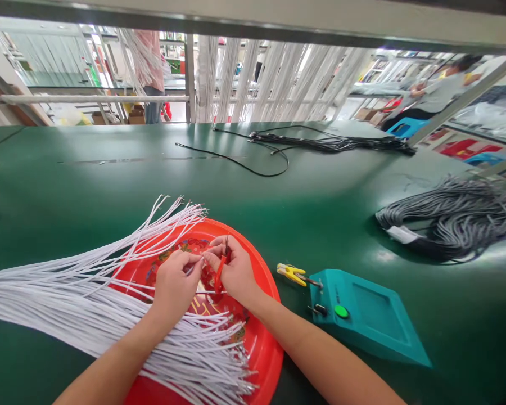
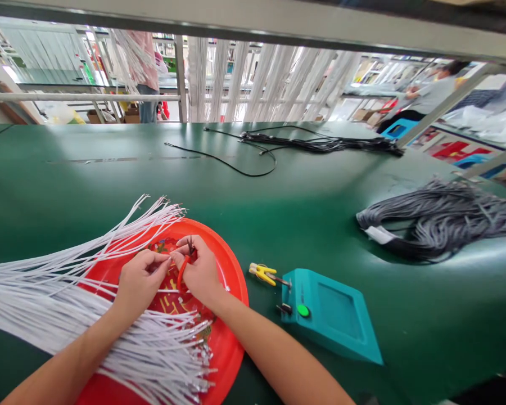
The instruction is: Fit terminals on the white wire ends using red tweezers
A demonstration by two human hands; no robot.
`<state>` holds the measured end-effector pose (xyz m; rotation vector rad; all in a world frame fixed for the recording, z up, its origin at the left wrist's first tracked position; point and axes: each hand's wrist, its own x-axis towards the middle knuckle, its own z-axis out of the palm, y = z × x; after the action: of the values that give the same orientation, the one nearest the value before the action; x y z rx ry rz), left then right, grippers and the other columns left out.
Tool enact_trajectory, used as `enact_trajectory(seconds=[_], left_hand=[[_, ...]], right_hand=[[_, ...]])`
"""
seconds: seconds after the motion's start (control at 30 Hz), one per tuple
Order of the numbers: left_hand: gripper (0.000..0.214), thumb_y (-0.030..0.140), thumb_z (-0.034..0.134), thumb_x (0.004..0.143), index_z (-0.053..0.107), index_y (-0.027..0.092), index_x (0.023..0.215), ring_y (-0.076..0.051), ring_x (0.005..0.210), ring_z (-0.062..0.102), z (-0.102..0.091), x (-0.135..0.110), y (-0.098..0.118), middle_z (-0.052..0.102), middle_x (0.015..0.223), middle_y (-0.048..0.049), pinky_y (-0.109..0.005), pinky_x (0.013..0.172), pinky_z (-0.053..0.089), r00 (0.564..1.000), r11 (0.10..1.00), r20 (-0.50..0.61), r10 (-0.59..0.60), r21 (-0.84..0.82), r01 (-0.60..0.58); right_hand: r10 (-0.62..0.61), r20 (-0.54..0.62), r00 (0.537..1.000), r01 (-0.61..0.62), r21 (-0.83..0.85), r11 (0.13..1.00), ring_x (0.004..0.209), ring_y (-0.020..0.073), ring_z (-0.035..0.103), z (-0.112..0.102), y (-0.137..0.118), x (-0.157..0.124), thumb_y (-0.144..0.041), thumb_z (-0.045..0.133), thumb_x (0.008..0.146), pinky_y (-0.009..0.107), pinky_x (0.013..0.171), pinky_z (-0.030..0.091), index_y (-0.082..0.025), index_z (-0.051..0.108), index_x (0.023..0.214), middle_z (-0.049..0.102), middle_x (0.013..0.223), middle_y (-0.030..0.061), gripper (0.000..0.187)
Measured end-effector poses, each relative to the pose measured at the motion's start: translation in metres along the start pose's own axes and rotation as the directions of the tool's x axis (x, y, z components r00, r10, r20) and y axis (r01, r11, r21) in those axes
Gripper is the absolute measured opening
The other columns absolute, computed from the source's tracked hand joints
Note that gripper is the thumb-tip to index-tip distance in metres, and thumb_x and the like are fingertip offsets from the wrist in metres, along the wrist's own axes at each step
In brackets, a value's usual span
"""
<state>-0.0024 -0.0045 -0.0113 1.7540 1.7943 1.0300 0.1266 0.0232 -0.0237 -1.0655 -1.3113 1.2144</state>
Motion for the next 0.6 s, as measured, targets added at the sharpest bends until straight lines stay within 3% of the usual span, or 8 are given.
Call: enact_trajectory(seconds=[0.17,0.33,0.47,0.6], left_hand=[[0.018,0.034,0.057,0.074,0.062,0.017,0.073,-0.011,0.055,0.051,0.0039,-0.0009,-0.0007,0.061,0.065,-0.0008,-0.023,0.052,0.041,0.986,0.965,0.013,-0.166,-0.206,0.165],[0.02,0.035,0.061,0.07,0.061,0.016,0.072,-0.011,0.052,0.052,0.0045,0.0002,-0.0014,0.059,0.06,-0.0001,-0.02,0.047,0.039,0.975,0.885,0.072,-0.213,-0.409,0.223],[0.021,0.035,0.061,0.07,0.06,0.014,0.074,-0.009,0.047,0.049,0.0033,0.0003,0.0007,0.056,0.055,0.0019,-0.02,0.045,0.038,0.959,0.811,0.156,-0.235,-0.512,0.282],[0.021,0.035,0.059,0.073,0.06,0.015,0.076,-0.011,0.056,0.056,0.0028,-0.0007,0.0009,0.061,0.064,-0.001,-0.022,0.052,0.044,0.974,0.862,0.1,-0.203,-0.454,0.226]], right_hand=[[0.025,0.044,0.999,-0.03,0.131,0.991,0.069,0.0151,0.06,-0.0002,-0.0026,0.003,-0.024,0.061,0.072,0.03,0.069,0.047,-0.021,0.05,0.083,0.06,0.07,-0.0016,0.017],[0.033,0.034,0.999,-0.038,0.18,0.983,0.07,0.0149,0.061,-0.001,-0.0036,0.0033,-0.025,0.063,0.071,0.029,0.069,0.047,-0.021,0.049,0.081,0.06,0.07,-0.002,0.018],[0.009,-0.001,1.0,-0.008,0.097,0.995,0.067,0.0141,0.059,-0.0014,-0.0034,0.0018,-0.025,0.064,0.071,0.027,0.065,0.047,-0.02,0.049,0.079,0.059,0.069,-0.0019,0.018],[-0.123,-0.028,0.992,0.118,-0.119,0.986,0.065,0.0134,0.056,-0.0025,-0.0002,-0.0011,-0.025,0.059,0.077,0.026,0.061,0.045,-0.021,0.05,0.08,0.059,0.072,-0.0006,0.01]])
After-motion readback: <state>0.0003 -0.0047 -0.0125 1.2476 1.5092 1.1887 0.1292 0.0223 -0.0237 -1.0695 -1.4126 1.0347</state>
